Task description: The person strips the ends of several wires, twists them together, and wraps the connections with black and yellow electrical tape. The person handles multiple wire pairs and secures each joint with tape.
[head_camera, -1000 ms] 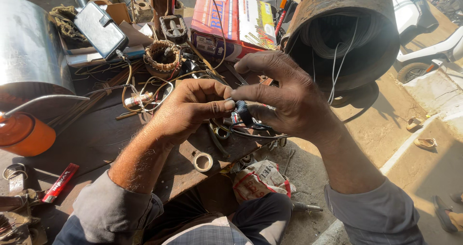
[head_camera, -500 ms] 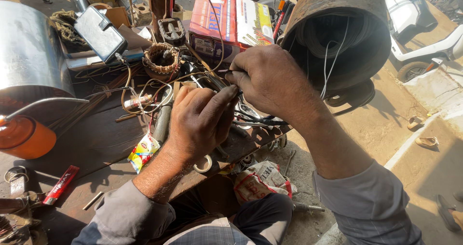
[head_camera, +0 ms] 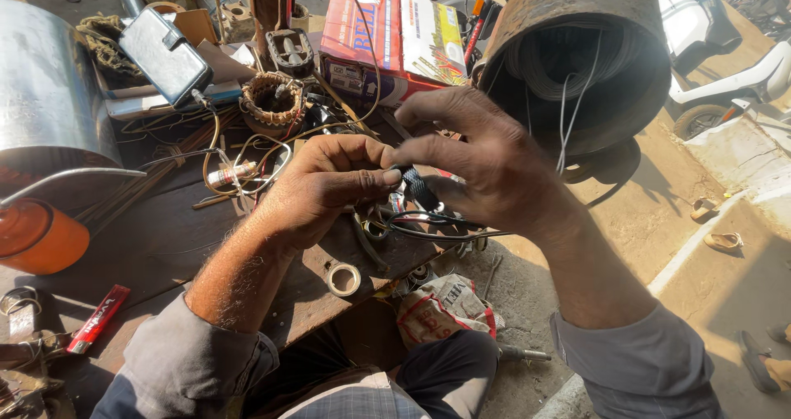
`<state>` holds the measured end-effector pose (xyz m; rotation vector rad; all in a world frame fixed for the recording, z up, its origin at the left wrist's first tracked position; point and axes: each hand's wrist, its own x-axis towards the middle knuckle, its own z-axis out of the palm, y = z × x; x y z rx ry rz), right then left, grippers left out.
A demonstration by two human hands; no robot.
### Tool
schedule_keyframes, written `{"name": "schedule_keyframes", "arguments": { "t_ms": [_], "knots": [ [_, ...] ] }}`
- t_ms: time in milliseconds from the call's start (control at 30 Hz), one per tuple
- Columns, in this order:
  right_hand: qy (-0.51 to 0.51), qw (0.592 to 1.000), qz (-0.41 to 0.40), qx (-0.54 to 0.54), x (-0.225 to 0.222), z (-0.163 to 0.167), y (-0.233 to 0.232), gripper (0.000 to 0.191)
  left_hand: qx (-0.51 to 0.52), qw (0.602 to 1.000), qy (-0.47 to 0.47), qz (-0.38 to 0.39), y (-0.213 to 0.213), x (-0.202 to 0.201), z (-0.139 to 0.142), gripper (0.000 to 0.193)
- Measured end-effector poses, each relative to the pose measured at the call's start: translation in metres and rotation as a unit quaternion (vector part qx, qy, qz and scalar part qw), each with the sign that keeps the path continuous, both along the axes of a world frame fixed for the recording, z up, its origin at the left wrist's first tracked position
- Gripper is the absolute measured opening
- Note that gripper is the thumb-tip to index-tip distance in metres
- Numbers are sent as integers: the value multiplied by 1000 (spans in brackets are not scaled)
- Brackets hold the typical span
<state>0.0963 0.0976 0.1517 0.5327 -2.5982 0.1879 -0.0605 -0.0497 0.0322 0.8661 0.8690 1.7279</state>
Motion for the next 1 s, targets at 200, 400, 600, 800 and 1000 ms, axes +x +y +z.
{"name": "schedule_keyframes", "arguments": {
  "t_ms": [200, 400, 600, 800, 1000],
  "knots": [
    [-30, 992, -53, -111, -5, 7, 2, 14, 84, 966, 179, 165, -1, 24, 3, 11],
    [-71, 983, -161, -59, -33, 0, 1, 12, 121, 688, 561, 445, -6, 42, 0, 26],
    [-78, 988, -129, -33, -34, 10, -3, 12, 129, 660, 600, 433, -6, 36, 3, 34],
    [-127, 990, -47, -40, -8, 28, -1, 46, 36, 994, 64, 86, 8, 25, 7, 8],
    [12, 999, -19, 26, -2, 9, -2, 40, 56, 993, -100, -31, 19, 9, -2, 6]
  ]
}}
